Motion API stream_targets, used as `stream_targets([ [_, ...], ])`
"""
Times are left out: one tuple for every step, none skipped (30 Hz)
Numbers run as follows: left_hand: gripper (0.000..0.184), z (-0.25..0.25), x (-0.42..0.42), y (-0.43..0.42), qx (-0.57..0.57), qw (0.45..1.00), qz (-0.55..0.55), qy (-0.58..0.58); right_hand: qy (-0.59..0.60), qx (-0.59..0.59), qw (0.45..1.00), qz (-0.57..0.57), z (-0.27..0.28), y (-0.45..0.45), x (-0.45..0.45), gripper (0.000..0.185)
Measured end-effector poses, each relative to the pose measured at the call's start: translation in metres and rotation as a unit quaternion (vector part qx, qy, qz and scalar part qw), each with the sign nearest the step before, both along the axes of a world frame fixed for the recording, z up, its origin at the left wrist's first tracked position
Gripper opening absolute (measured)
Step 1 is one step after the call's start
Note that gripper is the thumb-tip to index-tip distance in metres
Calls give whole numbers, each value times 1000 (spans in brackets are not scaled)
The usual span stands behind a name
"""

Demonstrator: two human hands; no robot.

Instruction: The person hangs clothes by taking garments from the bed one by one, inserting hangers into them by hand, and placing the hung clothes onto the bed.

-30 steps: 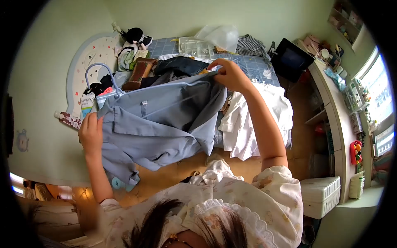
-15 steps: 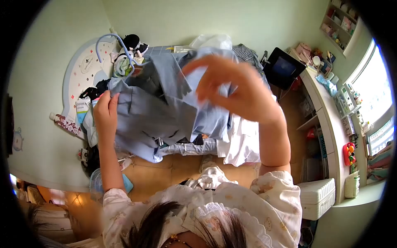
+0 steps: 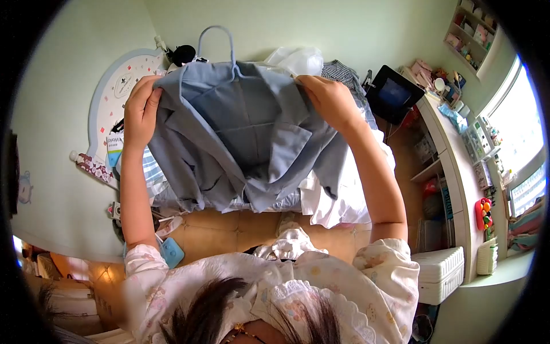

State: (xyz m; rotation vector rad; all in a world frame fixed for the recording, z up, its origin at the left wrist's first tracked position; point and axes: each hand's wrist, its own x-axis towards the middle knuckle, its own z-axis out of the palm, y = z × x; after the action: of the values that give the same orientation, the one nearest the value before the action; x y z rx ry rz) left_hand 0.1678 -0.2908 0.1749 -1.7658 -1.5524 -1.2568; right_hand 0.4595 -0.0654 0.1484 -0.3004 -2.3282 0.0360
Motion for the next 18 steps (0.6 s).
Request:
stream_targets([
  [22, 6, 5, -5, -43, 999, -15, -5, 26, -36, 999, -7, -4, 1, 0, 22],
  [24, 11, 8, -8, -53, 998, -25, 26, 52, -71, 996, -14, -9, 2, 2, 22],
  [26, 14, 10, -10, -63, 996, -34, 57, 78, -106, 991, -21, -11, 3, 3, 22],
  [28, 15, 12, -11, -73, 992, -44, 88, 93, -103, 990, -14, -12, 4, 5, 21],
  [33, 13, 10, -13, -86, 992, 2, 95, 108, -100, 989, -6, -14, 5, 7, 21],
  [32, 9, 5, -13, -107, 991, 28, 79, 125, -98, 987, 0, -16, 5, 9, 20],
  [30, 1, -2, -13, -129, 988, 54, 62, 133, -105, 986, 5, -16, 4, 10, 20],
  [29, -6, -7, -13, -151, 984, 79, 45, 126, -101, 987, 2, -16, 4, 12, 20],
  [23, -11, -11, -9, -126, 986, 79, 70, 119, -98, 988, 0, -16, 6, 14, 21],
  [21, -15, -13, -7, -125, 985, 87, 76, 111, -96, 989, -4, -15, 6, 16, 21],
  [19, -20, -14, -5, -125, 984, 96, 80, 104, -100, 990, -7, -15, 6, 18, 21],
  [17, -25, -15, -2, -124, 983, 104, 85, 96, -104, 990, -11, -15, 7, 19, 22],
  [13, -29, -14, 3, -68, 985, 87, 134, 89, -108, 990, -15, -15, 8, 21, 22],
  [13, -33, -10, 5, -71, 983, 87, 146, 87, -108, 990, -11, -16, 9, 24, 22],
  [13, -35, -4, 7, -72, 981, 86, 158, 86, -105, 991, -8, -17, 12, 26, 22],
  [13, -38, -3, 10, -72, 979, 86, 170, 85, -102, 991, -4, -16, 13, 28, 22],
  [13, -44, -6, 14, -65, 980, 91, 163, 83, -102, 991, -2, -15, 11, 32, 21],
  [13, -48, -7, 17, -48, 983, 90, 154, 72, -97, 993, -3, -13, 11, 36, 20],
])
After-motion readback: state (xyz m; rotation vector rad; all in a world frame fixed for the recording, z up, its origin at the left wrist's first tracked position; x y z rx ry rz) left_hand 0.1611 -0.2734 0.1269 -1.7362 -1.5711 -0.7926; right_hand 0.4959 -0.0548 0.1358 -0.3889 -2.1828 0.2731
